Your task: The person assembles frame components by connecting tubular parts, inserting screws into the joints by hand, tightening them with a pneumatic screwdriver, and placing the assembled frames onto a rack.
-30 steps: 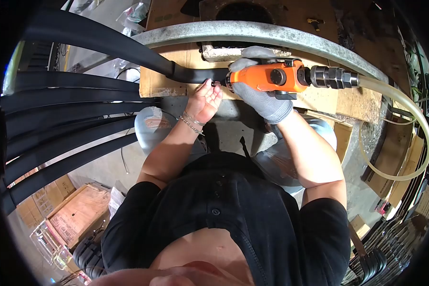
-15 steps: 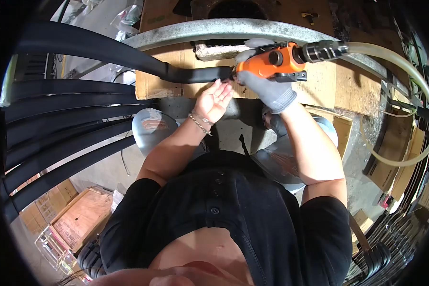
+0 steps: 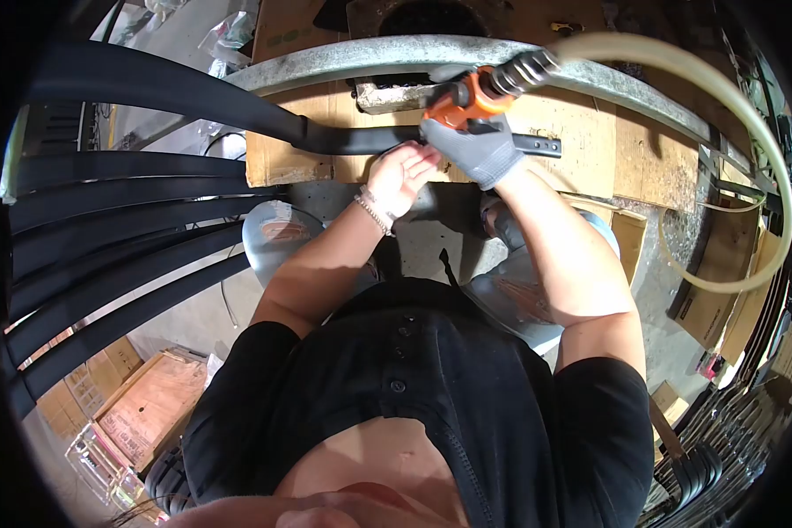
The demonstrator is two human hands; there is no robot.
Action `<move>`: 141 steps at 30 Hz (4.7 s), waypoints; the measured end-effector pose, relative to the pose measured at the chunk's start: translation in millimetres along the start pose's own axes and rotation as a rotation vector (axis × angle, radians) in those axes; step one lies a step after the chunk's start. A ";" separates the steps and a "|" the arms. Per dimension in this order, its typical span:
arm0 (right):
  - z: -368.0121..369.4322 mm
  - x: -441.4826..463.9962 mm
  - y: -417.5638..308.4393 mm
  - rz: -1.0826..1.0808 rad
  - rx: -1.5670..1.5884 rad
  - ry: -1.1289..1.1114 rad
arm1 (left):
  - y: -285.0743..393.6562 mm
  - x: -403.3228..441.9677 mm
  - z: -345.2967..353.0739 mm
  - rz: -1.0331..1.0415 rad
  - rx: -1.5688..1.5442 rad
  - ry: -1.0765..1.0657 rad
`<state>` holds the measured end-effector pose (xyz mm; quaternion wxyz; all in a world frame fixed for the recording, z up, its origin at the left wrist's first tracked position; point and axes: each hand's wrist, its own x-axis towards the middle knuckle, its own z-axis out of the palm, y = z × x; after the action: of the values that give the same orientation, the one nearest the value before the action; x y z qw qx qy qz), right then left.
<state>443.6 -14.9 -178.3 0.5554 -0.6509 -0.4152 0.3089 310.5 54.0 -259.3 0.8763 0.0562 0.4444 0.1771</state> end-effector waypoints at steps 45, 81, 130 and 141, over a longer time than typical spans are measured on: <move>29.2 19.4 -15.3 -0.005 -0.236 -0.096 | 139.9 -63.8 39.3 1.664 0.959 -0.083; -204.7 -81.6 88.3 0.401 0.780 0.931 | 176.8 -133.4 58.9 1.579 0.956 0.241; -209.2 -130.3 -65.5 -0.185 -0.433 0.381 | 208.9 -204.3 -2.9 1.526 0.594 0.042; -196.7 -81.6 -55.3 -0.047 -0.279 0.292 | 225.3 -173.2 15.7 1.581 0.663 0.178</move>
<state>564.6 -176.7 -91.2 0.5211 -0.7496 -0.3841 0.1378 170.5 202.3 -60.8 0.3961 0.5878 0.3706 0.6001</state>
